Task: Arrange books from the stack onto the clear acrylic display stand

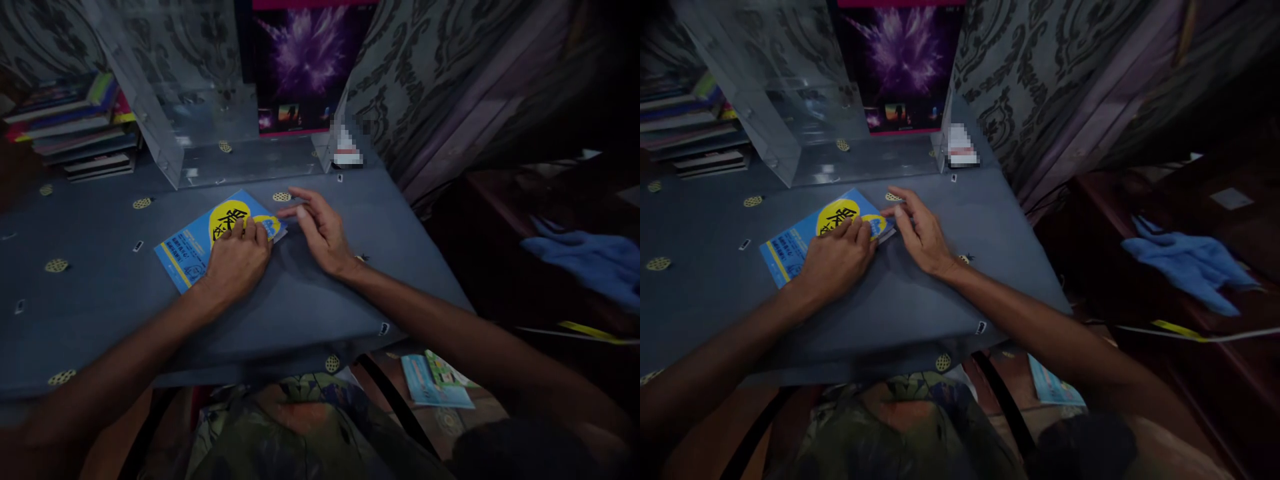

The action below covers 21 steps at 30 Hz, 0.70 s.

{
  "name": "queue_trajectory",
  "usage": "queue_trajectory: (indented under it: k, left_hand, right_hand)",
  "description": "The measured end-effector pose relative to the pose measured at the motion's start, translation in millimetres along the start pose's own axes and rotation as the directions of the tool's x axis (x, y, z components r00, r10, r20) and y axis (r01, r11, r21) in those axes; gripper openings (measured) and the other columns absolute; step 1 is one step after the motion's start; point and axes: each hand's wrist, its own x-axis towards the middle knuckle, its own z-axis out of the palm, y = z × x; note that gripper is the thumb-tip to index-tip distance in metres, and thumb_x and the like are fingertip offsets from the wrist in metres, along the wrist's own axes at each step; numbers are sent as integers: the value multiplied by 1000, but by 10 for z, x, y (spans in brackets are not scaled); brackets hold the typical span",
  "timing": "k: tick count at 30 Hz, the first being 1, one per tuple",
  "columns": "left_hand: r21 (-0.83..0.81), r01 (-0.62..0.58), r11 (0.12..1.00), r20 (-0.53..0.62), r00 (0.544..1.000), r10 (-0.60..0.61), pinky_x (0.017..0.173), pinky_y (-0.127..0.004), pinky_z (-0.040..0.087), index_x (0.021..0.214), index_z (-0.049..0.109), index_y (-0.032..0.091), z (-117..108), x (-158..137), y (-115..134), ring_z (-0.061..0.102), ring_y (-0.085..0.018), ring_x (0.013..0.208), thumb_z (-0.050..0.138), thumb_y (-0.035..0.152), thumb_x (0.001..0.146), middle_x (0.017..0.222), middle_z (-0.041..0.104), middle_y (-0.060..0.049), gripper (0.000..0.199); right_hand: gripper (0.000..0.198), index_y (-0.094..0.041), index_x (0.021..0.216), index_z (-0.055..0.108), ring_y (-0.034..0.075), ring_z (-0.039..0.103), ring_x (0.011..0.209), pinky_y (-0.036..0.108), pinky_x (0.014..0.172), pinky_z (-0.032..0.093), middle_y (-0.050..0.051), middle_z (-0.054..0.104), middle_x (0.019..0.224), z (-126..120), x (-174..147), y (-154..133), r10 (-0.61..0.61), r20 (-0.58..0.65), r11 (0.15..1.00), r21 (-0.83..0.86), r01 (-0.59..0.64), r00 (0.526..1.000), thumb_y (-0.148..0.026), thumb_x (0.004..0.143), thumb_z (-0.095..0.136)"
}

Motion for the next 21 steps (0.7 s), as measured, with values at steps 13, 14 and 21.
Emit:
queue_trajectory:
  k: [13,14,21]
  left_hand:
    - [78,4,997,116,993,-13,85,-43,57,124,59,2,-76,22,45,62,-35,120,33,17,105,125,65,-25,36]
    - [78,10,997,104,994,-18,88,-44,57,125,59,2,-67,17,55,60,-36,122,34,18,105,128,64,-25,36]
    - [-55,5,998,124,992,2,94,-44,55,116,66,11,-138,-3,-134,63,-31,116,44,39,105,121,68,-16,37]
  right_hand:
    - [42,-25,134,58,21,71,102,43,98,56,7,75,105,-52,-32,-19,-120,11,991,-57,121,993,-47,107,35]
    - [40,-24,132,60,21,71,102,42,98,56,7,74,106,-57,-37,-26,-131,34,986,-98,134,991,-44,107,35]
    - [35,-24,128,65,27,70,100,46,91,58,10,75,110,-36,-46,-10,-174,202,927,-295,230,964,-31,104,40]
